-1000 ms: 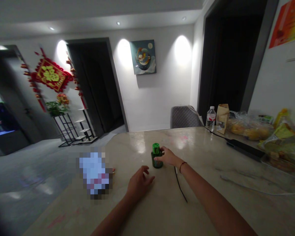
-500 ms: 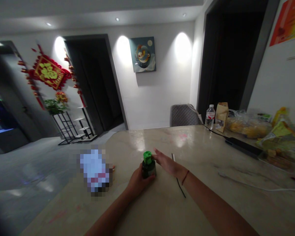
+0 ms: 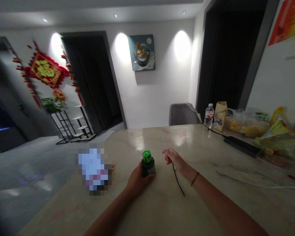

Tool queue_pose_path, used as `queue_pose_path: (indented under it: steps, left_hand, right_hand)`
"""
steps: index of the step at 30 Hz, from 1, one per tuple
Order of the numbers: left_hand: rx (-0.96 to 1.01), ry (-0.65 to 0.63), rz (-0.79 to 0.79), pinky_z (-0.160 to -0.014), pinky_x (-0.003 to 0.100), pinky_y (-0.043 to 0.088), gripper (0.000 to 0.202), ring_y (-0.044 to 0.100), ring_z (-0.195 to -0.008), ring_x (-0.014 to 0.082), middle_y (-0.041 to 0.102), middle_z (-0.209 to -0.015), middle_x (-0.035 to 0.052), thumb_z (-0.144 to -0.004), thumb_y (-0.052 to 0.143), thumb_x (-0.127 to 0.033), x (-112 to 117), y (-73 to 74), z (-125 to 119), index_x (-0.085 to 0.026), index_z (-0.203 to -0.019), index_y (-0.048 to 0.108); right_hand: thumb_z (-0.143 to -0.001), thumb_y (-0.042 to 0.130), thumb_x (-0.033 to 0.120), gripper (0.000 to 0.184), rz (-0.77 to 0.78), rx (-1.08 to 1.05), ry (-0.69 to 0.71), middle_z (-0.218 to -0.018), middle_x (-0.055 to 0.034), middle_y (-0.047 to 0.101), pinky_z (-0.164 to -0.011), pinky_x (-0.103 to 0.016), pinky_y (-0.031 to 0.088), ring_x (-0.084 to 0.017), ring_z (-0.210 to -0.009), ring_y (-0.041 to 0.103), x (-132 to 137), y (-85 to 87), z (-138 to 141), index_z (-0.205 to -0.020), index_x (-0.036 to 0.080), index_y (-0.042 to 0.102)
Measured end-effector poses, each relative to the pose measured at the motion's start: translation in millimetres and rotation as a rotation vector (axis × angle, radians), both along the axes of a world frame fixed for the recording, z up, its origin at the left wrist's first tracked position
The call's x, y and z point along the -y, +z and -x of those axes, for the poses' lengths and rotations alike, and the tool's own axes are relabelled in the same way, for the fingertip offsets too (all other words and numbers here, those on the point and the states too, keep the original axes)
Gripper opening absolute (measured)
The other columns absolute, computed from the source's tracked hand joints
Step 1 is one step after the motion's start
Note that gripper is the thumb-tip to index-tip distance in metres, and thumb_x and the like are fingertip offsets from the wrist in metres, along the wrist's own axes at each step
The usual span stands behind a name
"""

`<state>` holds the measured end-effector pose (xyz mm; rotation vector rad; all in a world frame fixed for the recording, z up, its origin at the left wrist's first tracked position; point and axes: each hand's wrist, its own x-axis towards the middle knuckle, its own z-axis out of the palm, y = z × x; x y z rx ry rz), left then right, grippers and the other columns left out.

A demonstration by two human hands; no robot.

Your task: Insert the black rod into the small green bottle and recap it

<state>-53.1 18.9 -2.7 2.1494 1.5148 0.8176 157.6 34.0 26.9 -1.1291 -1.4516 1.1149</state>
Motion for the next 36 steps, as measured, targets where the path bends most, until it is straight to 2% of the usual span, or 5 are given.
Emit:
queue_pose_path:
  steps: [4, 10, 20, 28, 36]
  left_hand:
    - [-0.018, 0.006, -0.016, -0.082, 0.028, 0.040, 0.056, 0.055, -0.098, 0.0211, 0.059, -0.108, 0.0068, -0.066, 0.062, -0.042, -1, -1.5, 0, -0.018, -0.112, 0.041]
    - [-0.050, 0.039, 0.011, -0.083, 0.029, 0.039, 0.060, 0.055, -0.099, 0.0224, 0.059, -0.108, 0.0084, -0.066, 0.061, -0.045, 0, -1.0, -2, -0.017, -0.115, 0.040]
    - [-0.056, 0.035, 0.014, -0.082, 0.028, 0.039, 0.058, 0.054, -0.099, 0.0217, 0.059, -0.107, 0.0087, -0.066, 0.061, -0.044, 3, 3.4, -2, -0.017, -0.114, 0.040]
    - [-0.007, 0.016, 0.006, -0.083, 0.030, 0.039, 0.058, 0.054, -0.100, 0.0217, 0.059, -0.108, 0.0064, -0.065, 0.063, -0.039, 3, 3.1, -2, -0.020, -0.115, 0.041]
    - [-0.007, 0.012, -0.002, -0.084, 0.030, 0.039, 0.057, 0.053, -0.100, 0.0215, 0.058, -0.109, 0.0075, -0.066, 0.062, -0.040, 1, -0.6, -1, -0.019, -0.114, 0.040]
  right_hand:
    - [-0.070, 0.054, 0.029, 0.020, -0.114, 0.675, -0.290, -0.064, -0.0017, 0.054, -0.058, -0.026, 0.035, -0.015, -0.060, 0.051, -5, -15.7, -18, -0.086, 0.017, 0.053]
    - [-0.067, 0.054, 0.016, 0.029, -0.074, 0.938, -0.190, -0.075, -0.0081, 0.062, -0.061, -0.025, 0.035, -0.018, -0.069, 0.056, -14, -38.9, -35, -0.096, 0.013, 0.054]
    - [-0.070, 0.051, 0.015, 0.013, -0.059, 0.858, -0.378, -0.084, -0.0133, 0.065, -0.068, -0.026, 0.037, -0.021, -0.082, 0.059, -69, -21.8, -22, -0.080, 0.013, 0.059]
    - [-0.079, 0.046, 0.043, 0.039, -0.026, -0.064, 0.240, -0.104, -0.0077, 0.064, -0.080, -0.031, 0.044, -0.018, -0.098, 0.058, -19, 11.5, 26, -0.107, 0.018, 0.055]
    - [-0.067, 0.060, 0.043, 0.038, -0.116, 0.083, 0.056, -0.070, -0.0027, 0.063, -0.070, -0.032, 0.047, -0.017, -0.070, 0.060, -14, 10.0, 28, -0.092, 0.016, 0.055]
